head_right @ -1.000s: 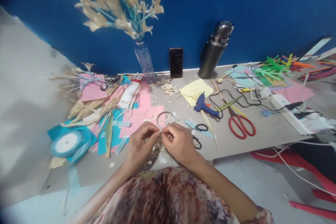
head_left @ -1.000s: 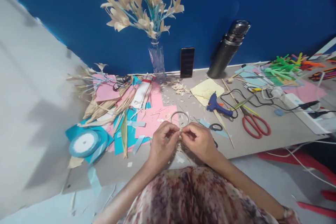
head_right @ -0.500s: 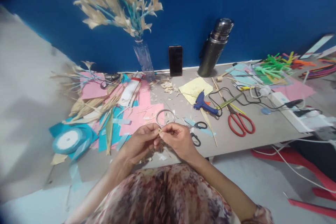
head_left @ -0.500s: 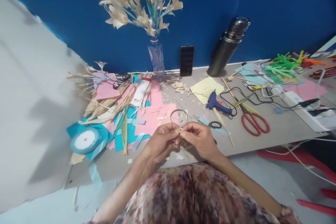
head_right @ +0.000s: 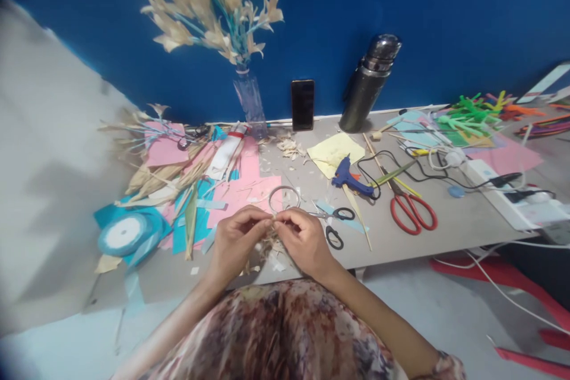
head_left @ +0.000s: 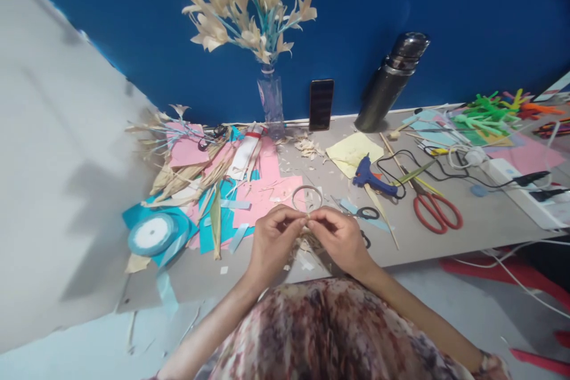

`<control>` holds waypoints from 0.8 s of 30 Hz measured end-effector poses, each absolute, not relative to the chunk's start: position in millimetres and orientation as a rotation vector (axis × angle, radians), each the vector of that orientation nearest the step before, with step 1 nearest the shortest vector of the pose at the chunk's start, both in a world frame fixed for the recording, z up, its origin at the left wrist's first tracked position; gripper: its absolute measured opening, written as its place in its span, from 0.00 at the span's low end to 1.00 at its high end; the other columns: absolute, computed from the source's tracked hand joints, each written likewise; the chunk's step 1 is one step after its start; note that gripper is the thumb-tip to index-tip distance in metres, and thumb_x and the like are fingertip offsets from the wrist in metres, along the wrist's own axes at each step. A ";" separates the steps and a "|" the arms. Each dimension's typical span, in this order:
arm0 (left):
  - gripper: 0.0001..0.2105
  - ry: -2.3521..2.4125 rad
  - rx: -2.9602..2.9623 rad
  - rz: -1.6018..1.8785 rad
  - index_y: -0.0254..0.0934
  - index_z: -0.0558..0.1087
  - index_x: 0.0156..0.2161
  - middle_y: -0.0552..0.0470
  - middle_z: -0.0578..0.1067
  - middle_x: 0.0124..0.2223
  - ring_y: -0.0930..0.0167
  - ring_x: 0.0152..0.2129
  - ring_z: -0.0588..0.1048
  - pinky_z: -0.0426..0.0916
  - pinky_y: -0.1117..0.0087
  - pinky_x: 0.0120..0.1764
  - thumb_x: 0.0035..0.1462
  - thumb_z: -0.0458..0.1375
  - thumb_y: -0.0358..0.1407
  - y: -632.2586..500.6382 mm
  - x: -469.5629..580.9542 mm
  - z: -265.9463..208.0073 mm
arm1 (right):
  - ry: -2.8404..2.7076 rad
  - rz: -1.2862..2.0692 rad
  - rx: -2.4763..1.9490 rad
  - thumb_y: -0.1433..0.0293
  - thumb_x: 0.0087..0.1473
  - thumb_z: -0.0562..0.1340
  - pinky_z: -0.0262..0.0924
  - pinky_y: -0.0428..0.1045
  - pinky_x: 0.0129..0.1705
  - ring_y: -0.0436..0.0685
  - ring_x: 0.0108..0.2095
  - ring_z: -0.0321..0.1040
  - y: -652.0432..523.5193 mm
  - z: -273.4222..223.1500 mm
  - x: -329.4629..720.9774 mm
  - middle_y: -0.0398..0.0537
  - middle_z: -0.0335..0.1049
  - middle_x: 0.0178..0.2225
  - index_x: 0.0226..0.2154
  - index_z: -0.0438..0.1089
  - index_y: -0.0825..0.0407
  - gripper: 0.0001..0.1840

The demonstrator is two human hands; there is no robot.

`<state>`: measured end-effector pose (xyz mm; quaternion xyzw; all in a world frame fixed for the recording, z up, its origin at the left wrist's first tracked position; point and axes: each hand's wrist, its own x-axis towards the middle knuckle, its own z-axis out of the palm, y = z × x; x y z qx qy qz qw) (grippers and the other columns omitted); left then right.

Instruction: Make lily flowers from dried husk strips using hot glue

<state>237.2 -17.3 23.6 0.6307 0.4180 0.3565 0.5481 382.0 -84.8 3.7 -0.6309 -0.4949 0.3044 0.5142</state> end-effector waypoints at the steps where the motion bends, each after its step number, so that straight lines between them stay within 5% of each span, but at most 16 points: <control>1: 0.03 1.007 1.473 0.859 0.37 0.78 0.29 0.52 0.77 0.30 0.71 0.27 0.73 0.66 0.71 0.31 0.52 0.65 0.34 -17.1 237.2 22.9 | -1.171 0.774 -1.516 0.67 0.56 0.63 0.64 0.46 0.32 0.53 0.28 0.70 -84.8 3.5 382.0 0.46 0.77 0.30 0.32 0.77 0.51 0.06; 24: 0.09 0.980 1.133 0.816 0.35 0.72 0.29 0.58 0.70 0.19 0.76 0.17 0.66 0.61 0.76 0.25 0.55 0.63 0.38 -11.2 233.6 13.0 | -1.142 1.005 -1.540 0.65 0.58 0.60 0.56 0.45 0.27 0.50 0.24 0.63 -78.5 7.0 381.5 0.42 0.72 0.25 0.29 0.73 0.52 0.11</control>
